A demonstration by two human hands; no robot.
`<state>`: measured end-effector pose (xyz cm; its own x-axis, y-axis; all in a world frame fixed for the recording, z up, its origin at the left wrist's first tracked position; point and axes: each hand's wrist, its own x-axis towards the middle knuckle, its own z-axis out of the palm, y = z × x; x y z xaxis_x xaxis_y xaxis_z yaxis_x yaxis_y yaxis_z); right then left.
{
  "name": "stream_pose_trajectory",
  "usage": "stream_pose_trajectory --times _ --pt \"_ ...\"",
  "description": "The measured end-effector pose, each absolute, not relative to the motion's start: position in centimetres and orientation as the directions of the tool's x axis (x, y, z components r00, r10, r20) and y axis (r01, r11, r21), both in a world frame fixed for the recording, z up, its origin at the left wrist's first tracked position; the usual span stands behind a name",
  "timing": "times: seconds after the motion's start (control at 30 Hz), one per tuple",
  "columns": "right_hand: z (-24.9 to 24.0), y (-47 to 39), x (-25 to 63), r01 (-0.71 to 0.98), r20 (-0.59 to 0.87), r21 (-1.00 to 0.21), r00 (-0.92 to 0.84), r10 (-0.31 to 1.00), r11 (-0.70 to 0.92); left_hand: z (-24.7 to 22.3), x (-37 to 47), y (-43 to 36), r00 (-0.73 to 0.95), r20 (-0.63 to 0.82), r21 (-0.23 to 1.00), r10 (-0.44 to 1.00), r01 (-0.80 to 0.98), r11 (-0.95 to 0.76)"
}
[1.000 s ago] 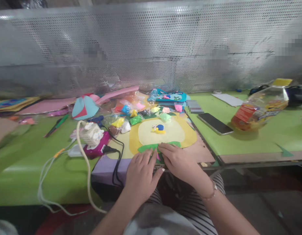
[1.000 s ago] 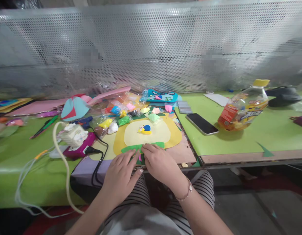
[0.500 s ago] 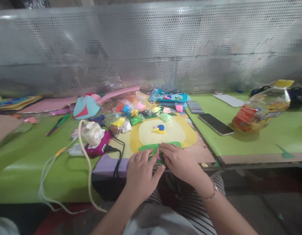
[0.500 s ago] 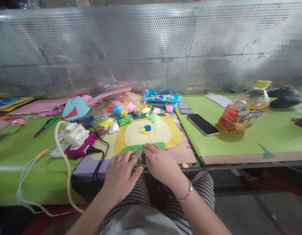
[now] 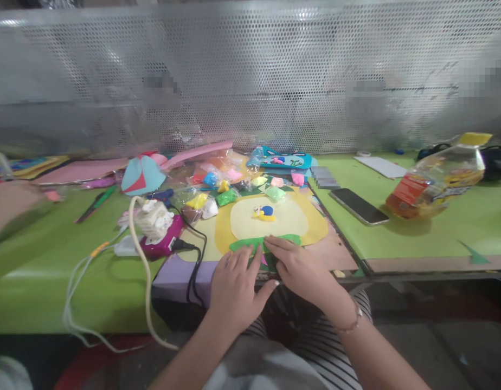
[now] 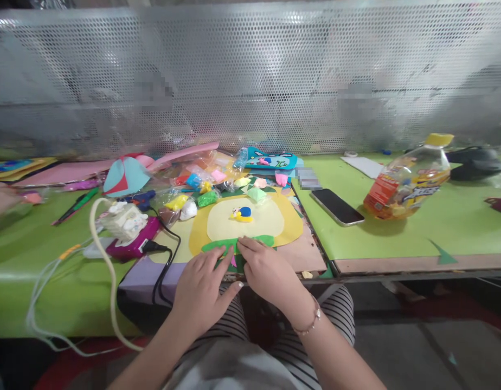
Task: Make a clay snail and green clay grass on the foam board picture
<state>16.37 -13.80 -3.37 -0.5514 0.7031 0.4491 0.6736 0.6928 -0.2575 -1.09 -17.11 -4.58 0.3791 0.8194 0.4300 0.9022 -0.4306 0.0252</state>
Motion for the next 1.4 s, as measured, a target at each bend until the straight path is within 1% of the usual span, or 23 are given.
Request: stream_pose_trajectory --times 0.17,0.4,0.53,0.63,1.0,1.2,1.27,1.4 --pt "-3.45 -13.75 16.42 0.684 0.431 -0.254 -0.553 0.713 0.684 -4.55 -1.07 -17.11 0.368 0.422 0.039 0.829 0.906 -0.422" --pt "-3.37 -13.76 16.44 0.686 0.422 -0.238 -0.564 0.709 0.688 -4.70 -0.99 -17.10 0.350 0.497 0.050 0.794 0.902 -0.428" --pt "-3.42 -13.80 16.42 0.708 0.435 -0.270 -0.515 0.739 0.653 -4.64 -0.90 -17.16 0.366 0.444 0.040 0.818 0.904 -0.426" --pt "-3.32 -13.81 16.38 0.714 0.418 -0.269 -0.519 0.746 0.647 -4.67 -0.80 -17.17 0.369 0.424 0.032 0.827 0.907 -0.421" --pt "-3.15 -13.85 16.28 0.702 0.427 -0.255 -0.536 0.728 0.665 -5.12 -0.98 -17.11 0.391 0.497 0.010 0.775 0.890 -0.455" --pt "-3.20 -13.79 16.24 0.709 0.437 -0.244 -0.530 0.727 0.662 -5.37 -1.29 -17.14 0.413 0.561 -0.025 0.717 0.875 -0.484" --pt "-3.22 -13.75 16.23 0.712 0.434 -0.240 -0.529 0.729 0.660 -5.25 -1.15 -17.07 0.406 0.556 -0.036 0.726 0.884 -0.466" --pt "-3.20 -13.74 16.22 0.711 0.430 -0.238 -0.534 0.728 0.661 -4.75 -0.61 -16.94 0.368 0.493 -0.018 0.789 0.910 -0.413"
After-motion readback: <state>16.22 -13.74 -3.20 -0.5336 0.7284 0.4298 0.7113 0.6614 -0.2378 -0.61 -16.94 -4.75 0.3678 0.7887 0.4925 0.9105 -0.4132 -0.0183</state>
